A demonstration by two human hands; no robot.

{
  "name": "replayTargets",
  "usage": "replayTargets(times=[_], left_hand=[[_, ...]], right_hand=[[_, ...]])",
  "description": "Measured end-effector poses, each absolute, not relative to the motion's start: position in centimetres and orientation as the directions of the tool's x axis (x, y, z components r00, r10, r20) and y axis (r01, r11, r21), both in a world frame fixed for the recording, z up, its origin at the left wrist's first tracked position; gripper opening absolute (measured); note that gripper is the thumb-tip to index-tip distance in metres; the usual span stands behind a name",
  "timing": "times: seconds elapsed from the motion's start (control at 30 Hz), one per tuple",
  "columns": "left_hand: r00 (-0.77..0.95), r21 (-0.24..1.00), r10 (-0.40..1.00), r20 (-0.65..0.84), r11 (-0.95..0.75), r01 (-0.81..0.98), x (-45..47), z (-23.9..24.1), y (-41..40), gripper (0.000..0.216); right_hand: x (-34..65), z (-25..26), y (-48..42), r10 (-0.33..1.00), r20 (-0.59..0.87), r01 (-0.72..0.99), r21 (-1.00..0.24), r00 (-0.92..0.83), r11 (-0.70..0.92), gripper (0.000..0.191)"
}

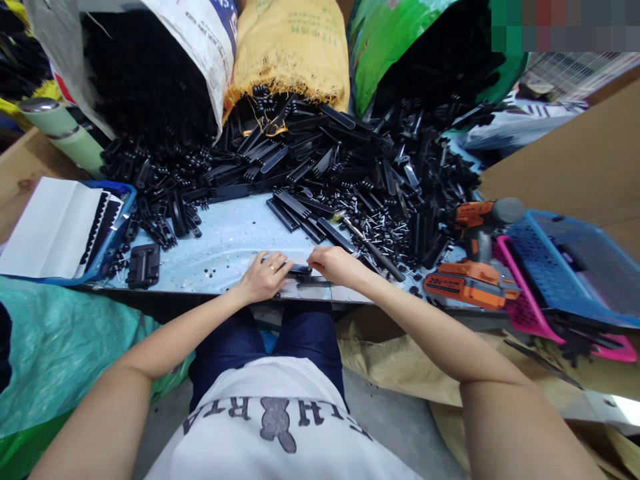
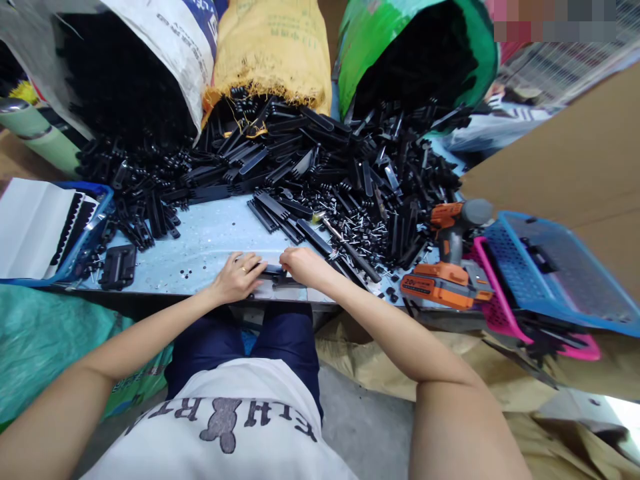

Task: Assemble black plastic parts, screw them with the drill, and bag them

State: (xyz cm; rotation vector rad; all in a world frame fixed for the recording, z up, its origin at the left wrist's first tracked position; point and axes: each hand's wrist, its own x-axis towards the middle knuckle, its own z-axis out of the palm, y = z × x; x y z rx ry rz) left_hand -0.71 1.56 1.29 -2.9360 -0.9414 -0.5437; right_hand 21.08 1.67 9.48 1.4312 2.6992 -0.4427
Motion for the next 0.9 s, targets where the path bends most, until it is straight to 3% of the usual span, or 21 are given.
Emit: replayTargets(times=[0.13, 0.23, 0.47, 0.63, 0.9], left_hand=[[0.793, 0.208, 0.591, 0.147, -0.803, 0.559, 2.5, 2.1, 1.7, 0.06], [0.761, 0.274, 0.647, 0.046, -0.741, 0.614, 3.9, 2.0, 1.6, 0.055], [0.713, 0.301, 0.696, 0.083, -0.699, 0.648, 3.8, 1.6, 1.3, 0.048], [0.732, 0.313, 0.674, 0.1, -0.72, 0.62, 3.9, 1.9, 1.4, 0.047], [0.702, 0.298, 0.708, 0.074, -0.687, 0.662, 4.3, 2.0, 1.1, 0.044]], right_hand=[[21.5, 8.9, 1.6, 0.825, -0.121, 0.82, -0.263, -0.552, 0.509, 0.014], [22.2, 7.6, 0.9, 0.845, -0.044, 0.816, -0.291, -0.532, 0.499, 0.014], [24.3, 2.2, -1.3, 0.791, 0.364, 0.666, -0.429, -0.492, 0.611, 0.026], [25.9, 0.0, -1.9, 0.743, 0.392, 0.613, -0.42, -0.543, 0.669, 0.048], [26.2, -0.9, -1.5, 0.708, 0.408, 0.633, -0.327, -0.576, 0.702, 0.045]])
